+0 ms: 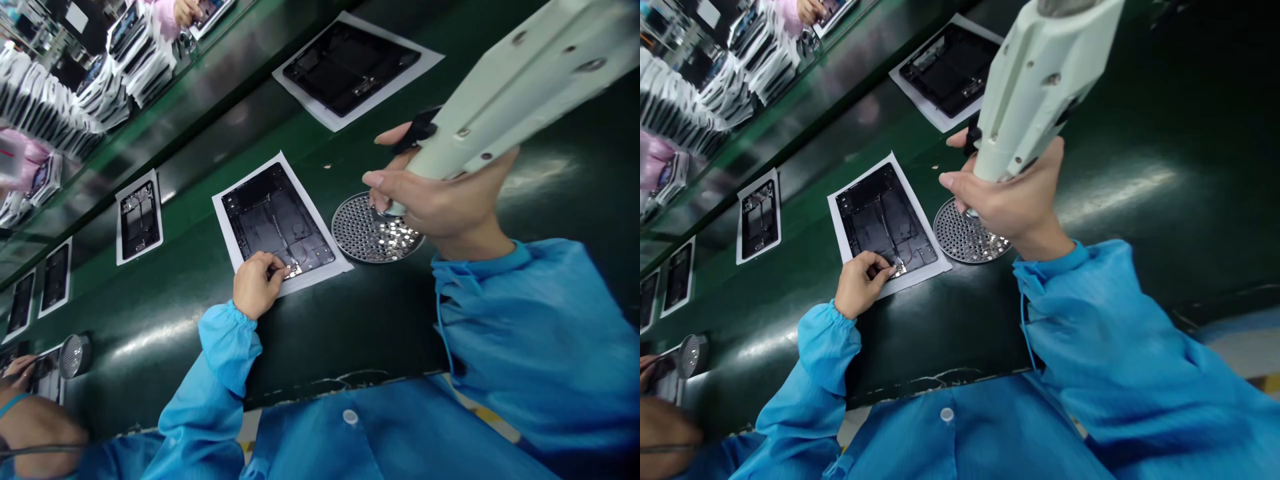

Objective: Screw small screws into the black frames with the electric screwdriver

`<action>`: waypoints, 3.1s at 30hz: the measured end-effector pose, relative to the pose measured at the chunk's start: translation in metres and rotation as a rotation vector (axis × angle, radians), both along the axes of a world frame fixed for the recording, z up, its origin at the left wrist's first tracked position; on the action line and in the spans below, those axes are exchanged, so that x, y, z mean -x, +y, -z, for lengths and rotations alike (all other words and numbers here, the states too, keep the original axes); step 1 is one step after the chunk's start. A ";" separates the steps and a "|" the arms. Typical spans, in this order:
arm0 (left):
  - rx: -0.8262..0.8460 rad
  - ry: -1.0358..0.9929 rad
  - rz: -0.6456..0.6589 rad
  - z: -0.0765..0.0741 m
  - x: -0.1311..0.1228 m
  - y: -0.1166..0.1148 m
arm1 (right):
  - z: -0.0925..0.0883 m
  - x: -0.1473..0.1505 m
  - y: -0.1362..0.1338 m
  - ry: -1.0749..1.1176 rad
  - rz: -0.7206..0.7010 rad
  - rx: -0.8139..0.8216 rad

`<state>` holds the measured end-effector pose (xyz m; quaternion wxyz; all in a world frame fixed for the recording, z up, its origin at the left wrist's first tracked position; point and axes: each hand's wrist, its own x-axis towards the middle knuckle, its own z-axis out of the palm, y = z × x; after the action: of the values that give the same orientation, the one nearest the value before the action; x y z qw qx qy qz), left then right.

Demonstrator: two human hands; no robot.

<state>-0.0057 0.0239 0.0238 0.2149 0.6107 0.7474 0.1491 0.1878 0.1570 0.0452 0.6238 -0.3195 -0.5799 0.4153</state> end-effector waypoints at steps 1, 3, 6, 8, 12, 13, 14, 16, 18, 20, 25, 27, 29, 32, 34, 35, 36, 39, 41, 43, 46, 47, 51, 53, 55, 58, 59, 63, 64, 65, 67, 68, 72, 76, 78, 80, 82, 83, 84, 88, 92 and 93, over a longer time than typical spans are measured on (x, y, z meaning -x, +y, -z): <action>-0.006 -0.002 0.009 0.001 0.002 -0.002 | 0.000 0.000 0.000 0.000 0.001 -0.001; -0.052 0.007 0.073 0.004 0.005 -0.007 | -0.002 0.000 -0.001 -0.003 0.002 -0.003; -0.173 0.070 0.259 0.009 0.008 -0.017 | -0.004 -0.001 -0.002 -0.008 -0.001 0.000; -0.246 0.150 0.351 0.012 0.009 -0.024 | -0.006 -0.002 -0.003 -0.003 -0.021 0.007; -0.334 0.276 0.366 0.019 0.008 -0.022 | -0.007 0.002 -0.011 0.060 -0.140 0.048; -0.344 0.283 0.359 0.021 0.007 -0.019 | -0.007 0.006 -0.014 0.088 -0.179 0.065; -0.349 0.283 0.352 0.023 0.007 -0.016 | -0.007 0.011 -0.018 0.111 -0.218 0.083; -0.347 0.275 0.332 0.026 0.006 -0.010 | -0.007 0.023 -0.027 0.114 -0.272 0.106; -0.334 0.259 0.319 0.029 0.006 -0.007 | -0.006 0.037 -0.036 0.071 -0.305 0.113; -0.321 0.241 0.317 0.031 0.007 -0.007 | -0.003 0.050 -0.042 0.025 -0.327 0.126; -0.318 0.210 0.326 0.034 0.005 -0.009 | 0.010 0.069 -0.049 -0.062 -0.337 0.134; -0.325 0.200 0.320 0.034 0.004 -0.009 | 0.016 0.070 -0.050 -0.109 -0.342 0.120; -0.325 0.191 0.317 0.033 0.002 -0.008 | 0.019 0.070 -0.050 -0.151 -0.345 0.131; -0.310 0.184 0.313 0.032 0.001 -0.008 | 0.020 0.068 -0.052 -0.181 -0.358 0.127; -0.296 0.184 0.307 0.031 -0.001 -0.008 | 0.019 0.067 -0.053 -0.200 -0.383 0.087; -0.290 0.183 0.305 0.031 -0.001 -0.008 | 0.018 0.067 -0.054 -0.214 -0.397 0.069; -0.286 0.182 0.303 0.031 -0.002 -0.008 | 0.018 0.067 -0.055 -0.230 -0.408 0.058; -0.286 0.177 0.303 0.031 -0.002 -0.008 | 0.020 0.067 -0.056 -0.246 -0.406 0.078; -0.294 0.175 0.304 0.031 -0.002 -0.008 | 0.023 0.069 -0.056 -0.220 -0.383 0.098; -0.309 0.177 0.309 0.033 0.000 -0.009 | 0.023 0.070 -0.057 -0.188 -0.371 0.120; -0.357 0.182 0.316 0.038 0.004 -0.010 | 0.018 0.070 -0.056 -0.164 -0.381 0.154; -0.378 0.186 0.310 0.040 0.005 -0.010 | 0.015 0.067 -0.055 -0.155 -0.381 0.150; -0.407 0.240 0.267 0.045 0.006 -0.010 | 0.002 0.045 -0.040 -0.088 -0.314 0.095; -0.395 0.286 0.265 0.045 0.004 -0.010 | 0.000 0.029 -0.027 -0.026 -0.235 0.074; -0.398 0.331 0.265 0.045 0.002 -0.011 | 0.002 0.015 -0.010 0.027 -0.144 0.055; -0.430 0.386 0.254 0.044 -0.001 -0.015 | 0.009 0.002 0.012 0.040 -0.043 0.045; -0.439 0.398 0.253 0.044 -0.002 -0.016 | 0.012 0.001 0.017 0.029 -0.024 0.046; -0.464 0.432 0.256 0.043 -0.002 -0.019 | 0.017 0.003 0.027 -0.012 0.004 0.049; -0.471 0.439 0.258 0.043 -0.002 -0.019 | 0.019 0.003 0.028 -0.015 0.002 0.047; -0.477 0.442 0.258 0.042 -0.001 -0.019 | 0.020 0.004 0.029 -0.020 0.000 0.045; -0.475 0.434 0.255 0.042 -0.001 -0.019 | 0.022 0.004 0.030 -0.036 0.001 0.040; -0.470 0.425 0.252 0.042 -0.002 -0.019 | 0.023 0.003 0.031 -0.045 0.001 0.038; -0.472 0.420 0.252 0.042 -0.002 -0.018 | 0.026 0.001 0.033 -0.045 -0.012 0.048; -0.515 0.464 0.268 0.041 -0.002 -0.018 | 0.025 0.002 0.032 -0.027 -0.019 0.065; -0.524 0.467 0.264 0.041 -0.002 -0.018 | 0.024 0.003 0.032 -0.036 -0.009 0.070; -0.524 0.464 0.261 0.041 -0.002 -0.017 | 0.024 0.003 0.032 -0.045 0.008 0.062; -0.527 0.464 0.265 0.041 -0.003 -0.017 | 0.024 0.003 0.032 -0.037 -0.001 0.060; -0.530 0.465 0.268 0.041 -0.003 -0.017 | 0.024 0.003 0.032 -0.030 -0.010 0.062; -0.532 0.464 0.267 0.041 -0.003 -0.017 | 0.024 0.003 0.032 -0.025 -0.016 0.061; -0.489 0.418 0.283 0.035 0.004 -0.018 | 0.025 0.003 0.032 -0.055 -0.015 0.042; -0.415 0.333 0.413 0.029 0.022 -0.017 | 0.022 0.001 0.033 -0.079 -0.007 0.040; -0.419 0.318 0.430 0.029 0.026 -0.016 | 0.020 0.000 0.031 -0.068 -0.001 0.046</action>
<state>-0.0315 0.0082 -0.0051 -0.0078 0.8008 0.5788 0.1536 0.1873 0.1880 0.0256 0.5960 -0.3473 -0.5913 0.4178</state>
